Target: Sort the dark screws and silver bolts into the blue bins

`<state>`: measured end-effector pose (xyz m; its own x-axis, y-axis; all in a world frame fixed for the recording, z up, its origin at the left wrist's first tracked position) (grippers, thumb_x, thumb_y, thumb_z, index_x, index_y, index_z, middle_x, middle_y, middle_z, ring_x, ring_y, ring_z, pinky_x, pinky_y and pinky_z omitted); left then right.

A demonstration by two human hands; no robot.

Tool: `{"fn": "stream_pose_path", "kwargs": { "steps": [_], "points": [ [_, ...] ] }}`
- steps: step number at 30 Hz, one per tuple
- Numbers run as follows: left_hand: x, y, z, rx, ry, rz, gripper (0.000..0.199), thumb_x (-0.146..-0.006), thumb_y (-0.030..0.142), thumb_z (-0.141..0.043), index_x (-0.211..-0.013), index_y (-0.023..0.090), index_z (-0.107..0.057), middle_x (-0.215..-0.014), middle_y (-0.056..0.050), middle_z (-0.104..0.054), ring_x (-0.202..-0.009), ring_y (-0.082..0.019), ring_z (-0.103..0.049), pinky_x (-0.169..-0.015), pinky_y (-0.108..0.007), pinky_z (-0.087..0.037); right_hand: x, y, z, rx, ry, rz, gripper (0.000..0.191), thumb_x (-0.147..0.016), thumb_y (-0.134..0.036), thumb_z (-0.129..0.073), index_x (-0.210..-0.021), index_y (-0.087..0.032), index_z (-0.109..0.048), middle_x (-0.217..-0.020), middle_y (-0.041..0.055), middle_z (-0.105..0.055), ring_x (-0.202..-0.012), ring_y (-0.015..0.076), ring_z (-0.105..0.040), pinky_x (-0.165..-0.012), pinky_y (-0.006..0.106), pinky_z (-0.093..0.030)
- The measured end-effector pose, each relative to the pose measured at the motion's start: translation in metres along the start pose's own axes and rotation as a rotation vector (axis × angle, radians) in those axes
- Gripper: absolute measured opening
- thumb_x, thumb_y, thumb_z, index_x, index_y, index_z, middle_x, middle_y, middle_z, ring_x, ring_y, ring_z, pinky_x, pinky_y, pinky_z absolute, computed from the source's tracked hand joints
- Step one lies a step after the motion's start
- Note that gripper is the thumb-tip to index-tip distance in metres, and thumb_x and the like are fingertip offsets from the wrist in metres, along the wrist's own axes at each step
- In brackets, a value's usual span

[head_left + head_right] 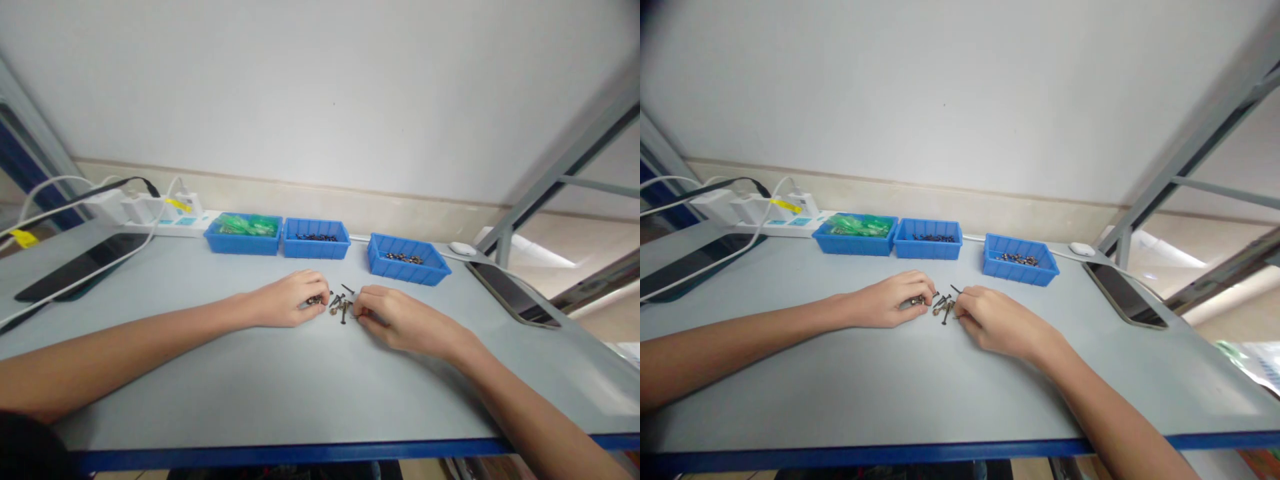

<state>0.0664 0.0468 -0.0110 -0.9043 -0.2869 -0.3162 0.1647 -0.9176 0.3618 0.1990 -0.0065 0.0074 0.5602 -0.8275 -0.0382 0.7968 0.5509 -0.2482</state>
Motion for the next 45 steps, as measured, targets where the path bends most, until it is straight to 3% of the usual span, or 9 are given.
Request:
{"fn": "stream_pose_path", "kwargs": {
  "steps": [4,7,14,23,29,34,40,45],
  "points": [
    [0.005,-0.003,0.000,0.016,-0.026,0.016,0.012,-0.089,0.021,-0.044,-0.096,0.017,-0.053,-0.100,-0.006,-0.055,-0.096,-0.017,-0.051,-0.088,-0.029,-0.039,0.003,0.007,0.005,0.003,0.009,-0.044,0.016,-0.082,-0.008,-0.043,-0.088,-0.016,-0.056,-0.082,0.0043,-0.057,-0.074,0.0142,-0.050,-0.068,0.026,-0.039],
    [0.008,-0.003,0.000,0.020,-0.024,0.017,0.011,-0.089,0.018,-0.042,-0.094,0.017,-0.052,-0.101,-0.007,-0.054,-0.097,-0.018,-0.050,-0.088,-0.030,-0.039,0.004,0.008,0.003,-0.043,-0.052,-0.062,0.017,-0.082,-0.010,-0.045,-0.094,-0.017,-0.056,-0.088,0.0049,-0.057,-0.079,0.0153,-0.051,-0.072,0.027,-0.039],
    [0.008,0.001,-0.001,0.021,-0.037,0.026,0.021,-0.077,0.006,-0.042,-0.094,0.016,-0.049,-0.103,-0.008,-0.052,-0.097,-0.019,-0.049,-0.089,-0.033,-0.040,0.000,0.000,-0.003,-0.086,-0.106,-0.030,0.013,-0.079,-0.007,-0.043,-0.082,-0.017,-0.050,-0.082,0.0027,-0.053,-0.074,0.0135,-0.048,-0.067,0.025,-0.037],
    [0.007,0.007,0.003,-0.072,0.002,0.009,0.008,-0.085,0.015,-0.044,-0.081,0.016,-0.051,-0.088,-0.006,-0.052,-0.085,-0.017,-0.050,-0.081,-0.028,-0.041,0.001,-0.002,-0.003,-0.026,-0.033,-0.003,0.016,-0.076,-0.003,-0.044,-0.078,-0.018,-0.049,-0.076,0.0013,-0.052,-0.068,0.0125,-0.046,-0.063,0.025,-0.036],
    [0.007,0.007,0.009,-0.114,-0.002,-0.003,0.012,-0.087,0.015,-0.039,-0.088,0.015,-0.051,-0.087,-0.006,-0.054,-0.085,-0.017,-0.050,-0.080,-0.028,-0.041,-0.002,-0.017,0.000,-0.078,0.014,0.062,0.017,-0.076,-0.002,-0.046,-0.081,-0.017,-0.051,-0.077,0.0012,-0.054,-0.070,0.0123,-0.048,-0.065,0.024,-0.037],
    [0.013,0.001,0.011,-0.102,-0.039,0.050,0.014,-0.087,0.016,-0.040,-0.094,0.015,-0.053,-0.090,-0.006,-0.054,-0.088,-0.017,-0.051,-0.081,-0.029,-0.041,-0.016,-0.033,0.006,-0.056,0.179,0.134,0.008,-0.082,-0.013,-0.050,-0.090,-0.016,-0.051,-0.085,0.0050,-0.056,-0.078,0.0155,-0.051,-0.071,0.027,-0.041],
    [0.028,-0.004,0.015,-0.074,0.057,0.160,0.016,-0.089,0.020,-0.039,-0.100,0.016,-0.051,-0.095,-0.006,-0.055,-0.092,-0.018,-0.051,-0.084,-0.031,-0.041,-0.005,-0.013,0.011,0.018,0.287,0.029,0.015,-0.082,-0.020,-0.054,-0.097,-0.016,-0.052,-0.092,0.0081,-0.057,-0.087,0.0206,-0.051,-0.077,0.035,-0.043],
    [0.026,0.004,0.012,-0.130,0.042,0.106,0.023,-0.092,0.021,-0.034,-0.105,0.015,-0.051,-0.100,-0.008,-0.055,-0.096,-0.020,-0.051,-0.088,-0.034,-0.040,-0.003,-0.005,0.006,0.105,0.260,-0.020,0.012,-0.083,-0.021,-0.053,-0.090,-0.015,-0.060,-0.087,0.0092,-0.057,-0.086,0.0221,-0.050,-0.077,0.037,-0.042]
  ]
}}
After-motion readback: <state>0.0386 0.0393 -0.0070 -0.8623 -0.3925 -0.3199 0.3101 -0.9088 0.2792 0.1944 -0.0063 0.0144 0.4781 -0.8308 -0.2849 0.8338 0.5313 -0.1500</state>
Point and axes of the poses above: each hand's wrist, its own x-axis away from the middle knuckle, its own z-axis out of the back of the hand, y = z × x, the point moved 6 cm from there along -x, towards the middle knuckle
